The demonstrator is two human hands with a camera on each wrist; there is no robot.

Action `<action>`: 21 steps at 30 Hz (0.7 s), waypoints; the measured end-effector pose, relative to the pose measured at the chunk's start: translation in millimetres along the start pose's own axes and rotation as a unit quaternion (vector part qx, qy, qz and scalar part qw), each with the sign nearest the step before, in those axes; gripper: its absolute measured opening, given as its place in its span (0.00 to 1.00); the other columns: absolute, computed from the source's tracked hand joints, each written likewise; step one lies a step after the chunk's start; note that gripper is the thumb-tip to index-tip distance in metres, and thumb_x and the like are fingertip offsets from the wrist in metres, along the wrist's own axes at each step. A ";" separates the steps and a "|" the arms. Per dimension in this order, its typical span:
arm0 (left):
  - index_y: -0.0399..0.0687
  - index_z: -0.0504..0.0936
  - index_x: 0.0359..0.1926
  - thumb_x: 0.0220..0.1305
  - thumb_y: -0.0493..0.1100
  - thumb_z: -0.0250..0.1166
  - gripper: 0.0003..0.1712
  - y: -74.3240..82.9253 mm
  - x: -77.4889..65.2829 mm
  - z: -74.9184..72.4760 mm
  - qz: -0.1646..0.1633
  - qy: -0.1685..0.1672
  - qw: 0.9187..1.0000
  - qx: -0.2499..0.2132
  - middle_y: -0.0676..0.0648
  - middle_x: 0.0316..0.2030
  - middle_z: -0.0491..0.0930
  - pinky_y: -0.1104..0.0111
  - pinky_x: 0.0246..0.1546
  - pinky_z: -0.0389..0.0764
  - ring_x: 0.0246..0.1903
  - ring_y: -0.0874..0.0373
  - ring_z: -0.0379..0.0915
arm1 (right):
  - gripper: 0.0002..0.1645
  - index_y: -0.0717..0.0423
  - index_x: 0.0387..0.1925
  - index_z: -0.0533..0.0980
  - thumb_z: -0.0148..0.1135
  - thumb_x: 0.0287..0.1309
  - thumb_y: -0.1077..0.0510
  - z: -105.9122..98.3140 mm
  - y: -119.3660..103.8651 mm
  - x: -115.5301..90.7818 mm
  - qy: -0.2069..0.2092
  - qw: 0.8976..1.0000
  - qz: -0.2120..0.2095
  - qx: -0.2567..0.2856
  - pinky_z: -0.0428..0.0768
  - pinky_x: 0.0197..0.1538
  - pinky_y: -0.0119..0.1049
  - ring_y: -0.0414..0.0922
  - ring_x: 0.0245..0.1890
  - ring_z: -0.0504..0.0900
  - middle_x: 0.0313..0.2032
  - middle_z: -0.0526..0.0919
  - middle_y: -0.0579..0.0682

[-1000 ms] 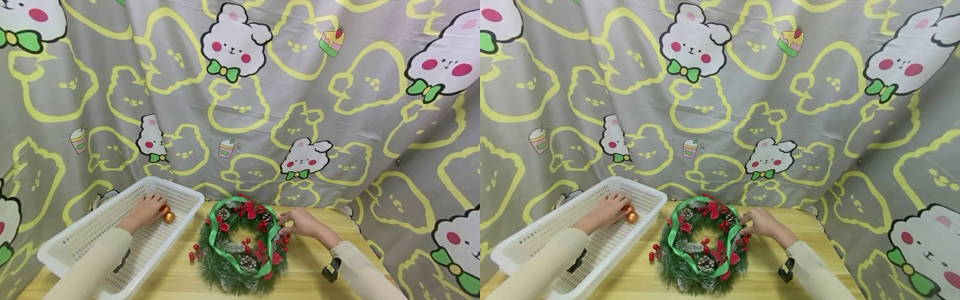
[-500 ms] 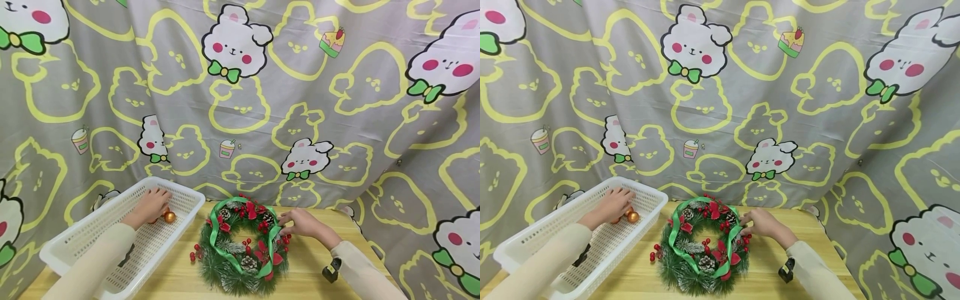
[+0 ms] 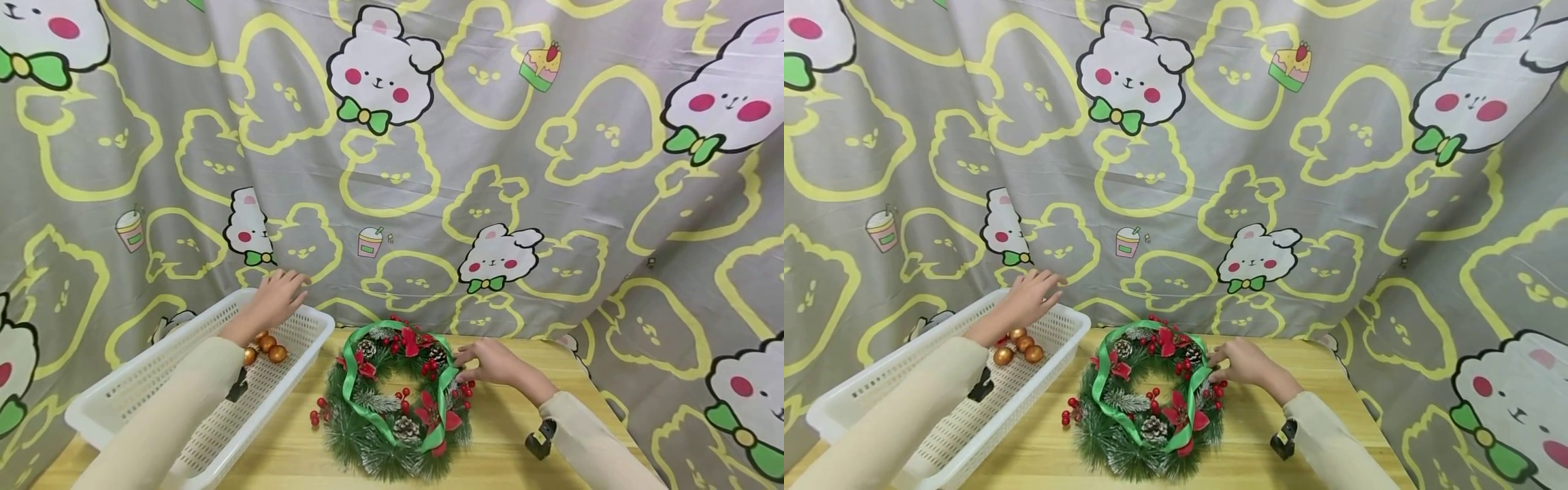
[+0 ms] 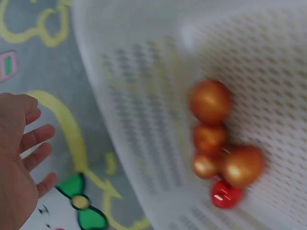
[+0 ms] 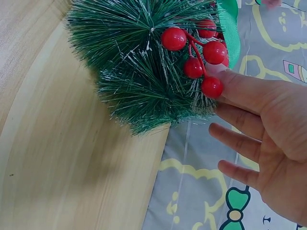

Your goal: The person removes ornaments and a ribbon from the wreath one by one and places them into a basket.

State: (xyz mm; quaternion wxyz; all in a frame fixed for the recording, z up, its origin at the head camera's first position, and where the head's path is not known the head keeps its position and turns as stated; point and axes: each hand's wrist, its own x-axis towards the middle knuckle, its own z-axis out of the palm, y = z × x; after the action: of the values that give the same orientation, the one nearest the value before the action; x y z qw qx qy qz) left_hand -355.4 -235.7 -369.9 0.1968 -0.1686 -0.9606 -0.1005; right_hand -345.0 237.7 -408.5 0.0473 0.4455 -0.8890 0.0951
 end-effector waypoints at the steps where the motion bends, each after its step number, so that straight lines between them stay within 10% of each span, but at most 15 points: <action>1: 0.43 0.77 0.61 0.77 0.45 0.55 0.18 5.2 4.4 -1.9 -0.002 -0.002 1.000 -0.016 0.40 0.54 0.79 0.41 0.55 0.68 0.56 0.40 0.69 | 0.16 0.52 0.41 0.90 0.74 0.57 0.47 -0.1 -0.1 0.1 0.001 1.000 -0.001 0.000 0.72 0.34 0.29 0.58 0.52 0.87 0.49 0.88 0.60; 10: 0.39 0.77 0.64 0.74 0.43 0.61 0.22 60.0 32.5 0.2 0.016 -0.036 0.991 -0.124 0.40 0.50 0.84 0.42 0.59 0.71 0.55 0.42 0.75 | 0.16 0.53 0.41 0.89 0.74 0.56 0.48 -1.7 0.2 -0.1 -0.003 1.000 0.007 0.006 0.72 0.34 0.30 0.58 0.53 0.86 0.49 0.88 0.60; 21: 0.46 0.80 0.60 0.73 0.44 0.64 0.18 111.7 50.8 41.8 0.075 -0.073 0.983 -0.152 0.46 0.44 0.85 0.42 0.58 0.72 0.52 0.43 0.77 | 0.16 0.53 0.41 0.89 0.74 0.57 0.47 0.7 2.3 -0.4 0.002 1.000 0.001 -0.004 0.72 0.34 0.29 0.56 0.51 0.88 0.48 0.89 0.60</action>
State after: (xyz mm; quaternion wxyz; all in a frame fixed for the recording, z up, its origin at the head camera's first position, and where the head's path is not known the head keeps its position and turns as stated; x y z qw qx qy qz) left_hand -373.2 -107.4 -372.5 0.1055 -0.2748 -0.9306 -0.2177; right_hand -346.6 239.3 -409.5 0.0508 0.4444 -0.8896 0.0921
